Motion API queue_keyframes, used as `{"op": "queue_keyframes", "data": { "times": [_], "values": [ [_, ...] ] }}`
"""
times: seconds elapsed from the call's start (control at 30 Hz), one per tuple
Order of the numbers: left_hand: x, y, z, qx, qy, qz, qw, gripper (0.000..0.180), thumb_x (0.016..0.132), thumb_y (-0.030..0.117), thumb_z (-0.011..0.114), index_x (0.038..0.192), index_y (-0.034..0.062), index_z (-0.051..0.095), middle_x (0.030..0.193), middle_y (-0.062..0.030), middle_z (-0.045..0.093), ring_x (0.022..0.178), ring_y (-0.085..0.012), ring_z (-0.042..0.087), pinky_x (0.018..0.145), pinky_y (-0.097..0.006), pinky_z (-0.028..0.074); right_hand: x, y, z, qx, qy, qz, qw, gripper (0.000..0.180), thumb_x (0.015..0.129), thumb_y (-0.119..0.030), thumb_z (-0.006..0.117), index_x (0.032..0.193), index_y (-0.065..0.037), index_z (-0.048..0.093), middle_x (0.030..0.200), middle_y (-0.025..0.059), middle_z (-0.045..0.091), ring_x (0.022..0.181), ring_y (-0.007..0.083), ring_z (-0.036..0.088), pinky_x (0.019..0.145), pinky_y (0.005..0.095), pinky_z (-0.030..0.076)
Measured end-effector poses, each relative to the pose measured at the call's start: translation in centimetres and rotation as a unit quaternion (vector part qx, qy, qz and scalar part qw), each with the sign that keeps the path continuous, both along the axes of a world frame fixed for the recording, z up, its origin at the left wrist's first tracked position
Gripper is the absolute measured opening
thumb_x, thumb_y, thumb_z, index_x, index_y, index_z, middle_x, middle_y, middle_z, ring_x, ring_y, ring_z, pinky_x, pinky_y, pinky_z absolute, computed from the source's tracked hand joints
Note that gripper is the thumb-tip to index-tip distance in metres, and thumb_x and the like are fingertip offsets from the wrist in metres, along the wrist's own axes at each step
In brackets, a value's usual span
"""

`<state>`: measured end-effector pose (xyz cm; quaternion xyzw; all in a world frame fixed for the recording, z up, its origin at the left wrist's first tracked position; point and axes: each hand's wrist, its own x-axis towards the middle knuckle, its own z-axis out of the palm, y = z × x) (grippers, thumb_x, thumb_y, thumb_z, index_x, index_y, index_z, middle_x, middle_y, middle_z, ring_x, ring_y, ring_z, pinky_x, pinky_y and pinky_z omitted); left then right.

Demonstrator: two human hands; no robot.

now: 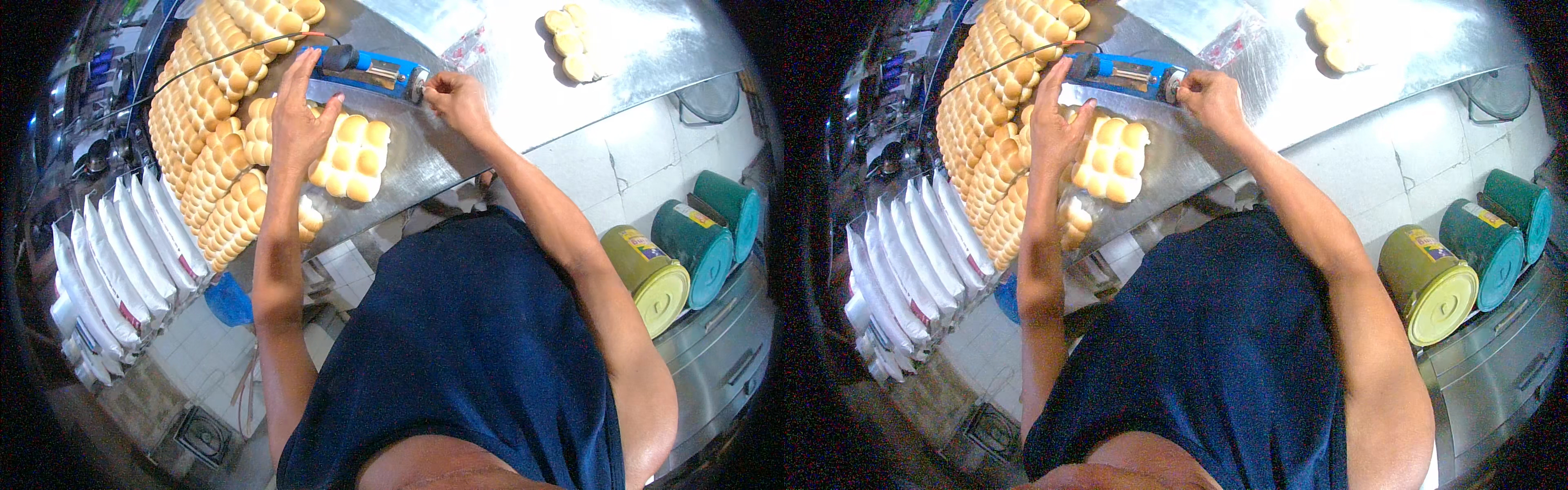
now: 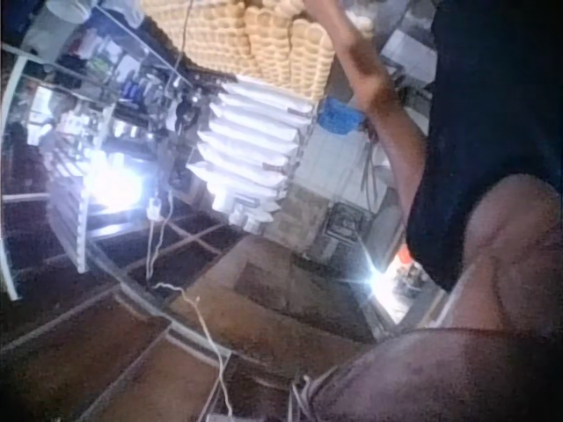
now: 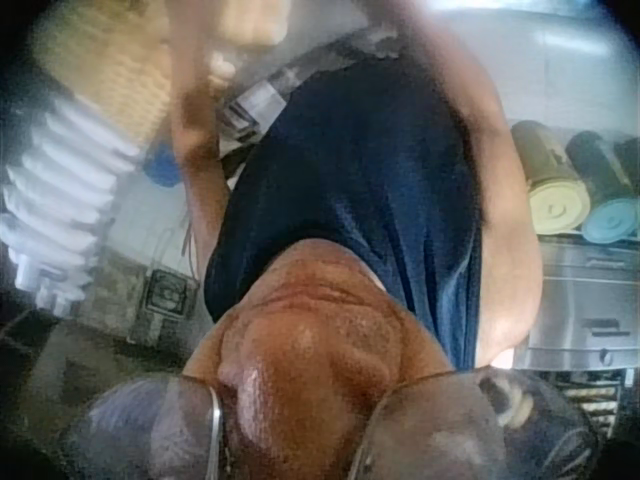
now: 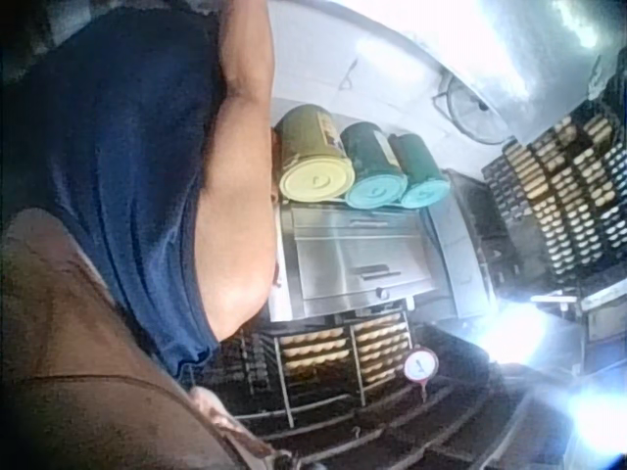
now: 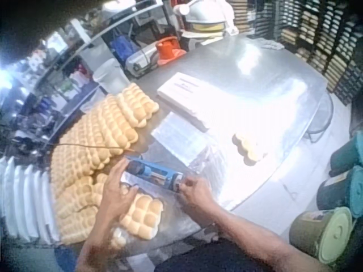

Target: The person opens a blue handheld electronic device, removes and replaces a battery, and plugs the device into a wall outlet to test it. They then unplug it, close the casing, and place the device on a metal table.

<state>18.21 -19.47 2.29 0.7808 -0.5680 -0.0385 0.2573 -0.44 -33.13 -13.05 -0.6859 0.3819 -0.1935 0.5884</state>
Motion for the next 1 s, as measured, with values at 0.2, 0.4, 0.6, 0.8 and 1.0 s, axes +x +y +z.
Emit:
{"op": "queue_keyframes", "data": {
  "times": [0.2,0.4,0.6,0.8,1.0],
  "values": [
    [0.0,0.0,-0.1,-0.003,0.001,0.001,1.0,0.073,0.073,0.004,0.078,0.14,0.0076,0.05,0.142,-0.0154,0.052,0.132,-0.0291,0.049,0.112,-0.037,0.038,-0.7,0.5,0.0,-0.181,-0.033,0.009,0.983,0.01,0.083,-0.012,0.069,0.087,-0.003,0.067,0.076,0.0119,0.067,0.063,0.0194,0.064,0.059,0.0328,0.051],
    [-0.2,0.0,-0.1,0.005,0.002,0.005,1.0,0.074,0.072,0.004,0.079,0.14,0.0078,0.05,0.143,-0.015,0.051,0.132,-0.029,0.05,0.112,-0.037,0.039,-1.1,-0.3,-1.1,-0.356,-0.077,0.068,0.929,0.014,0.079,-0.01,0.072,0.088,-0.006,0.062,0.079,0.01,0.062,0.068,0.0276,0.063,0.06,0.0385,0.052],
    [-0.5,-0.3,0.2,0.019,-0.008,0.015,1.0,0.073,0.073,0.005,0.079,0.141,0.0076,0.05,0.143,-0.0155,0.051,0.132,-0.0296,0.049,0.111,-0.038,0.039,-1.2,-0.4,-1.1,-0.351,-0.077,0.079,0.93,0.013,0.082,-0.009,0.071,0.09,-0.004,0.063,0.081,0.0101,0.063,0.068,0.0249,0.064,0.06,0.0352,0.053],
    [-1.0,-0.3,-0.5,-0.019,-0.071,0.012,0.997,0.071,0.076,0.005,0.075,0.141,0.0033,0.047,0.144,-0.0179,0.049,0.132,-0.0316,0.049,0.111,-0.04,0.039,-2.2,-0.4,-0.2,-0.209,-0.076,0.043,0.974,0.017,0.089,-0.015,0.069,0.099,-0.002,0.066,0.082,0.0109,0.066,0.067,0.018,0.066,0.061,0.0313,0.053],
    [-1.0,-0.5,-0.8,-0.019,-0.05,0.006,0.999,0.07,0.077,0.005,0.075,0.141,0.0025,0.047,0.143,-0.0184,0.05,0.133,-0.0323,0.048,0.111,-0.04,0.038,-0.2,-0.9,1.8,0.23,0.012,0.048,0.972,0.017,0.093,-0.013,0.063,0.091,0.003,0.067,0.074,0.0109,0.067,0.064,0.0178,0.066,0.055,0.0289,0.054]
  ]
}}
